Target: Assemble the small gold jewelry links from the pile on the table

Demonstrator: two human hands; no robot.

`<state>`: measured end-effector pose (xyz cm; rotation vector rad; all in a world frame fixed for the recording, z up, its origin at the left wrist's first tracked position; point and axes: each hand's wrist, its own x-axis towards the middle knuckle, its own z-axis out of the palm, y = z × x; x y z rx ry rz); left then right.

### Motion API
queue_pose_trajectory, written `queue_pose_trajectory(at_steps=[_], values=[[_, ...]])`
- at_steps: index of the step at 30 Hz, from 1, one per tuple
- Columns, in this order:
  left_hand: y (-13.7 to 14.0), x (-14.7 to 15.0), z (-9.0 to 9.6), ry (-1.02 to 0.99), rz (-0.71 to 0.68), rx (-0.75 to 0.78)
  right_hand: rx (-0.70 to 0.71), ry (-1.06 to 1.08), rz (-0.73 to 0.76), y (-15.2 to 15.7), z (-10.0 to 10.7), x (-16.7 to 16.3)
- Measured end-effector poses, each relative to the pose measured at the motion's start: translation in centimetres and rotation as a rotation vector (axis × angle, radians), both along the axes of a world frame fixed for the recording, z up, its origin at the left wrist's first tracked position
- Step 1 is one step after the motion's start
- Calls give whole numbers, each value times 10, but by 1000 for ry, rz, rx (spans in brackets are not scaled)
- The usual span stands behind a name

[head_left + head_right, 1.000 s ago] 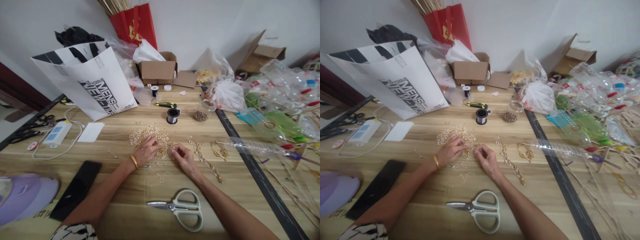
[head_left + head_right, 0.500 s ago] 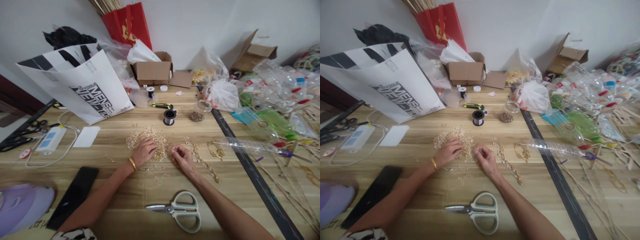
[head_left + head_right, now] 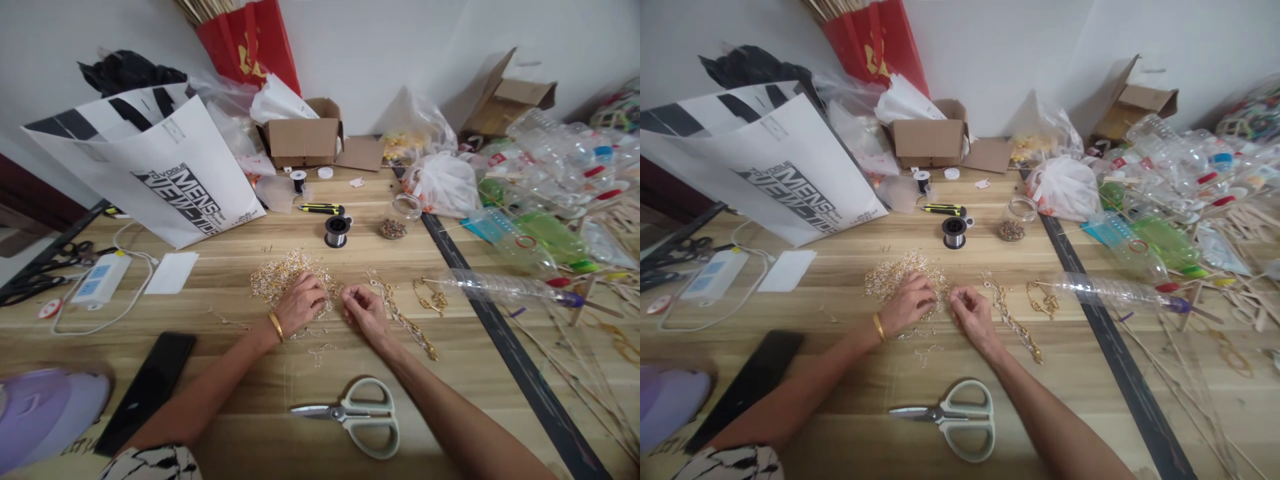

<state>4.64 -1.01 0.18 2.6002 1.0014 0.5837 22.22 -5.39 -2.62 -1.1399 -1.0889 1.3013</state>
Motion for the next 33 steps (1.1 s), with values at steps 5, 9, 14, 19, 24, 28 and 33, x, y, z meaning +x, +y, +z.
queue_pose_trajectory(at_steps=[5,9,14,19,24,28,33], values=[[1,-1,-4,52,-8,8,14,-33,-1,-1,5,0],[3,-5,-7,24,-5,15,15,-49,3,-1,6,0],[4,-6,-10,-9,-16,-1,-1,-38,7,-1,5,0],[3,-3,-11,-24,-31,0,1,-18,15,0,2,0],[3,-1,-9,-6,-27,15,-5,-36,12,-1,2,0],[2,0,-10,4,-23,6,-1,-50,4,-1,4,0],[3,0,-11,-1,-22,17,15,-32,13,-1,3,0]])
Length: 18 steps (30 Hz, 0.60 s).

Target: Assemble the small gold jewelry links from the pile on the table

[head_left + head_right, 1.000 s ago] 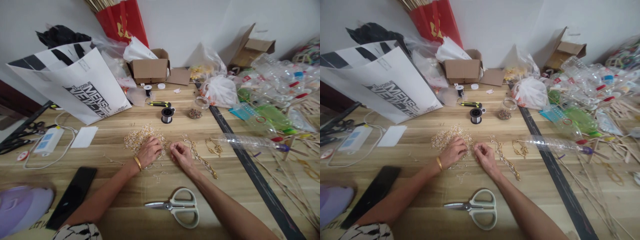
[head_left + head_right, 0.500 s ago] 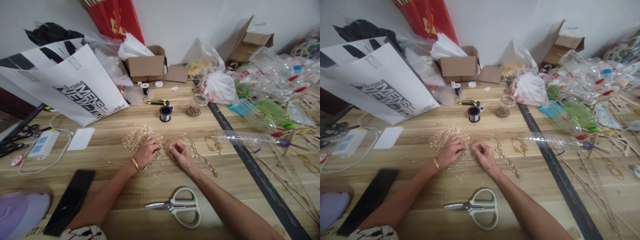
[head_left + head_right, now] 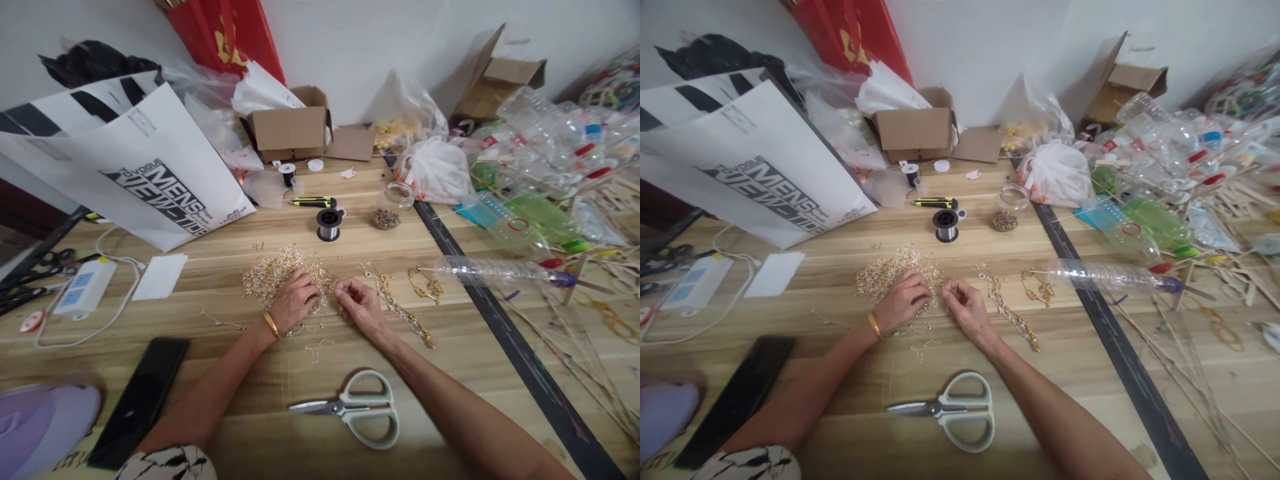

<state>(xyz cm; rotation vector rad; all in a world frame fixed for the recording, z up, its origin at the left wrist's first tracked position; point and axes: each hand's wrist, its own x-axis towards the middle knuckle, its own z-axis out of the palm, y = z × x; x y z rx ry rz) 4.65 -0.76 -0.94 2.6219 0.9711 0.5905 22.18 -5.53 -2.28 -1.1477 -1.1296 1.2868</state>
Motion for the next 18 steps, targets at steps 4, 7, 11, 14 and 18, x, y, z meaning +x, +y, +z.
queue_pose_trajectory(at_steps=[4,7,11,14,18], values=[[1,-1,-2,-76,24,-9,5,-3,2,0,-1,0],[2,-2,-2,-139,26,-37,9,-13,6,0,-1,1],[2,-3,-3,-211,17,-61,2,-12,6,0,-1,0],[3,-4,-4,-229,8,-57,10,-5,6,0,-1,0],[3,-3,-2,-144,-20,-51,12,-21,7,0,-1,0]])
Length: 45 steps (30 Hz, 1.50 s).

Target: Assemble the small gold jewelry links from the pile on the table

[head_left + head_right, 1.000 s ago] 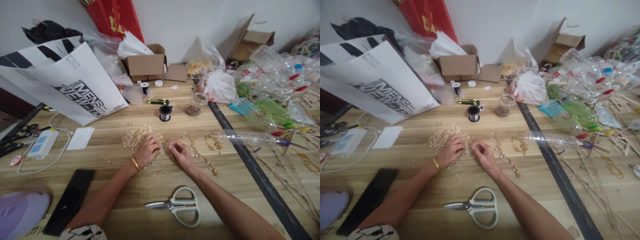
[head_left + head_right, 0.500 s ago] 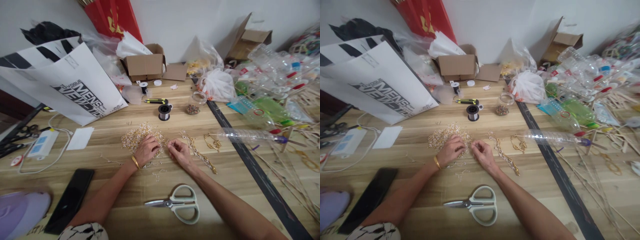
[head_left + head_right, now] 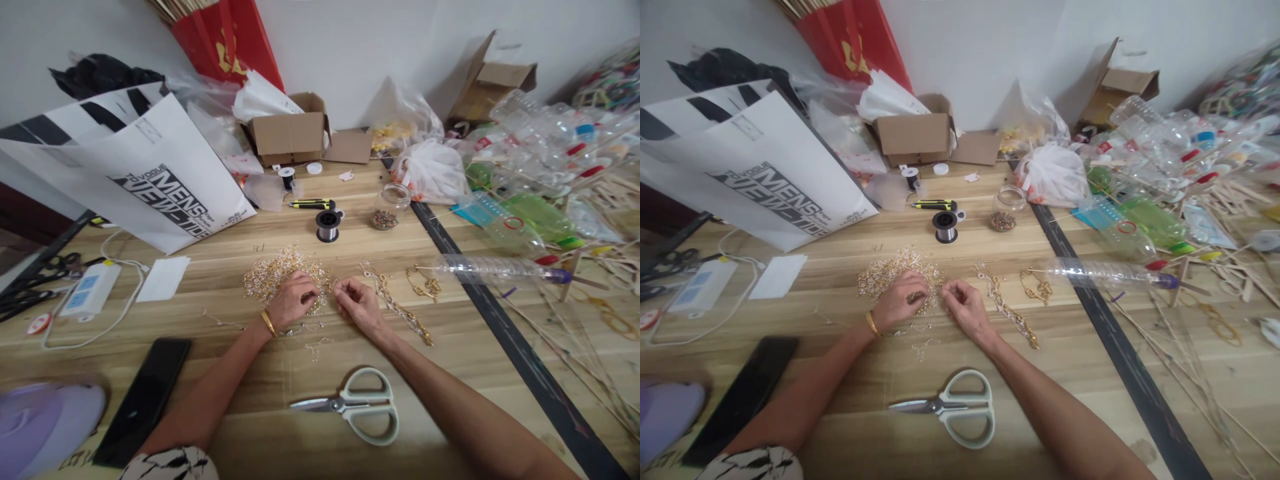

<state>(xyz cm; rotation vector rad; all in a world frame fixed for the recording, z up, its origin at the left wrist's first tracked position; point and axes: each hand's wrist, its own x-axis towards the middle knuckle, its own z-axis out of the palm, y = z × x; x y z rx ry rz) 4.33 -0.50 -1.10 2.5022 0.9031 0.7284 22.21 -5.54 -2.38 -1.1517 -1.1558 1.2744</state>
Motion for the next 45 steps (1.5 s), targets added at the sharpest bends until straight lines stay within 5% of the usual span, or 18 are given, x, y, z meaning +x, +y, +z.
queue_pose_trajectory(at_steps=[25,45], values=[[2,3,7,155,-36,-33,8,2,-4,1,-2,0],[6,5,0,-20,104,1,-19,178,-187,4,5,3]])
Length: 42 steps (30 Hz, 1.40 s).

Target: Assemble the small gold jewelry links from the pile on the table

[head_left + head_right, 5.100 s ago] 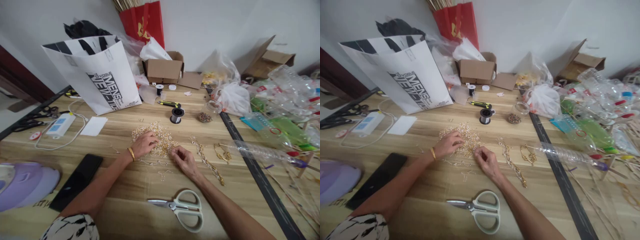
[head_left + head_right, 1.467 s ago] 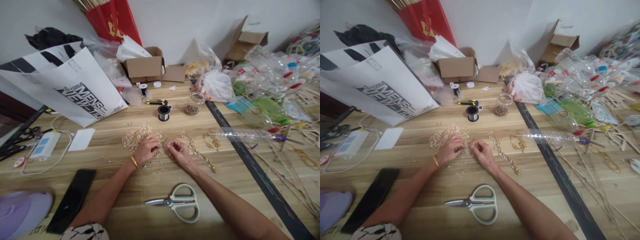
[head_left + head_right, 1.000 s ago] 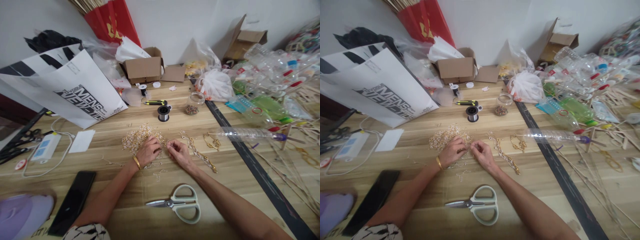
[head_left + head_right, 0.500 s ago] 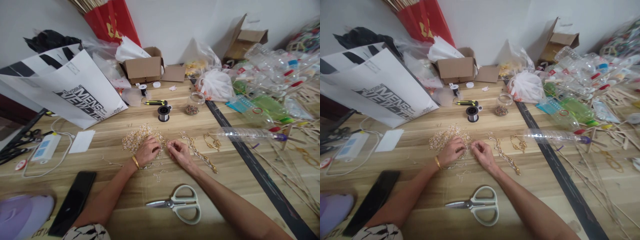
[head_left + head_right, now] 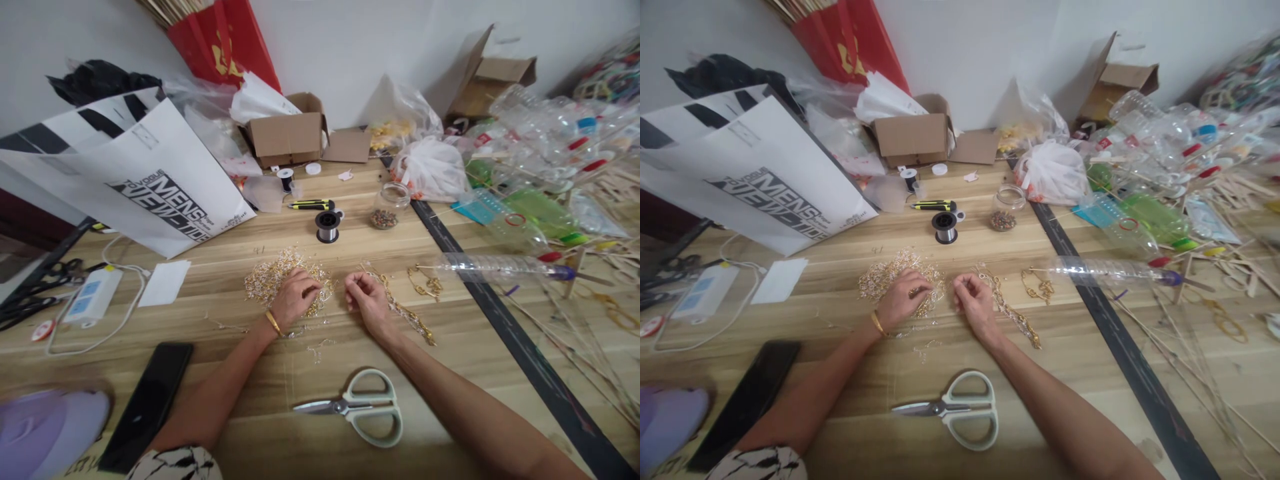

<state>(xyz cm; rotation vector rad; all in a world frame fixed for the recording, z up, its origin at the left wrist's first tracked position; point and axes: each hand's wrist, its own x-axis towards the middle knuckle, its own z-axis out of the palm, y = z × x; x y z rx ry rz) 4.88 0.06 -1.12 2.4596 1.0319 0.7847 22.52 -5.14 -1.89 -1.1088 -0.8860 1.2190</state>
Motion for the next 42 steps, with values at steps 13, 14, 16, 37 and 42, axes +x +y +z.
queue_pose_trajectory(at_steps=[13,14,16,37,42], values=[[-7,7,-1,77,-18,3,0,-17,30,1,0,0],[-9,7,-1,107,-23,15,-3,-19,32,1,1,0],[-11,9,-1,165,-33,38,-2,-24,35,1,2,0],[-14,9,3,306,-86,96,-4,-44,39,1,0,0],[-13,7,3,276,-95,94,7,-41,38,1,-1,0]])
